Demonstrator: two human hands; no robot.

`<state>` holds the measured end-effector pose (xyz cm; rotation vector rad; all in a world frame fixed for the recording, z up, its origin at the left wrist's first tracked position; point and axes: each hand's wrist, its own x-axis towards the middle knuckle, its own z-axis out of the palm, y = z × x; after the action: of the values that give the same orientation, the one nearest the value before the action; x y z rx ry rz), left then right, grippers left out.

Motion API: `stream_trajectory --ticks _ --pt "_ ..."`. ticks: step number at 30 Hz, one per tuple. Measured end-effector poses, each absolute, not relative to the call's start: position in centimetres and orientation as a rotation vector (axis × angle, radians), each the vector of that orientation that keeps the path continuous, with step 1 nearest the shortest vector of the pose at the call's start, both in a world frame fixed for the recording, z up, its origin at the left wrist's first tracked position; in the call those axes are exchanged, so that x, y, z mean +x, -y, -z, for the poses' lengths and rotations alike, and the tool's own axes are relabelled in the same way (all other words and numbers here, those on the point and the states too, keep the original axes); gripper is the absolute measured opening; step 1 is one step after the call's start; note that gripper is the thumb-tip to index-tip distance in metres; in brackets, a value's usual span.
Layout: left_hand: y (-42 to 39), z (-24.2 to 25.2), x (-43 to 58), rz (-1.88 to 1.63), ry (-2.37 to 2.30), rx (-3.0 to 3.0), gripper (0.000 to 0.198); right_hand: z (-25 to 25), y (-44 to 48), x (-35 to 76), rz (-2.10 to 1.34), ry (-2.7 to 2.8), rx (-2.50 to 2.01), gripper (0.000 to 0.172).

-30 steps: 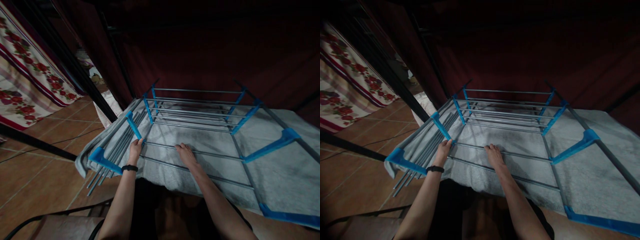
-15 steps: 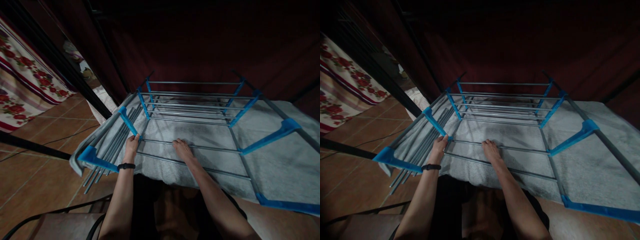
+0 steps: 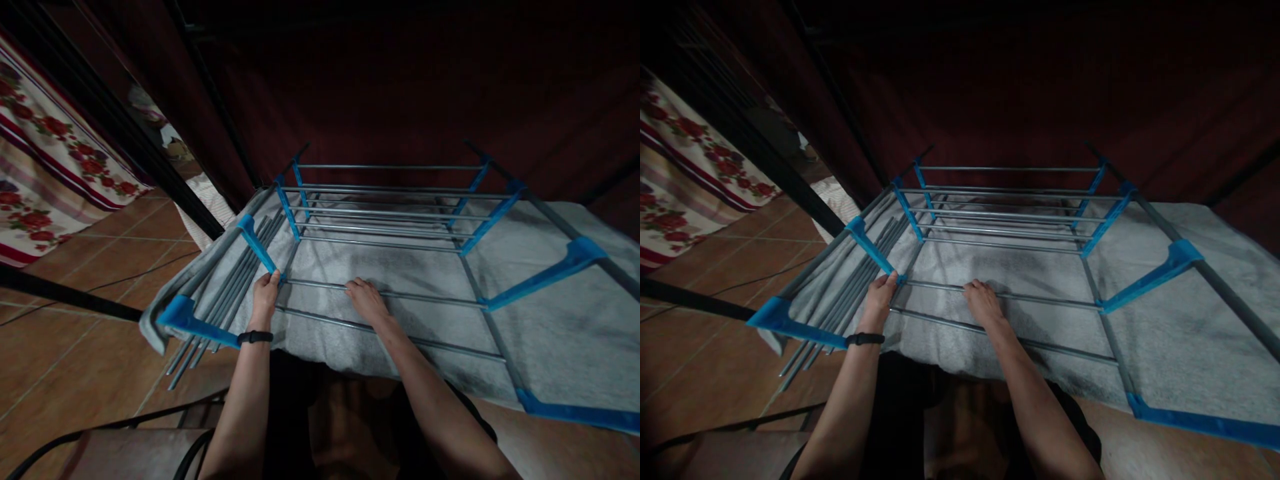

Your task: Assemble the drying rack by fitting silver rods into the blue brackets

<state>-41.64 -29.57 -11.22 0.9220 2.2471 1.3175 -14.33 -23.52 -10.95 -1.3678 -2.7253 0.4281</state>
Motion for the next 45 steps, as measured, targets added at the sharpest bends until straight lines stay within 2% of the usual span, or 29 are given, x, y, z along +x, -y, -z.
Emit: stream_trajectory --ticks 8,20,31,45 --pt "29.5 11.6 -41.6 -1.439 -2.085 0.893 0.043 10.7 23.5 -14.2 -0.437 2.72 -1.379 0.028" --pt "29.6 11.7 -41.4 -1.398 -2.152 0.915 0.047 11.3 23.5 -14.1 -0.353 2.749 -1.283 0.027" --pt "29.8 11.5 -40.6 -1.366 -2.216 0.98 0.038 11.6 23.8 -14.6 -0.315 2.744 -1.28 0.03" --pt "29.7 11.0 -40.0 -1.33 -2.328 0.986 0.037 10.8 23.8 -14.9 -0.416 2.744 -1.304 0.036"
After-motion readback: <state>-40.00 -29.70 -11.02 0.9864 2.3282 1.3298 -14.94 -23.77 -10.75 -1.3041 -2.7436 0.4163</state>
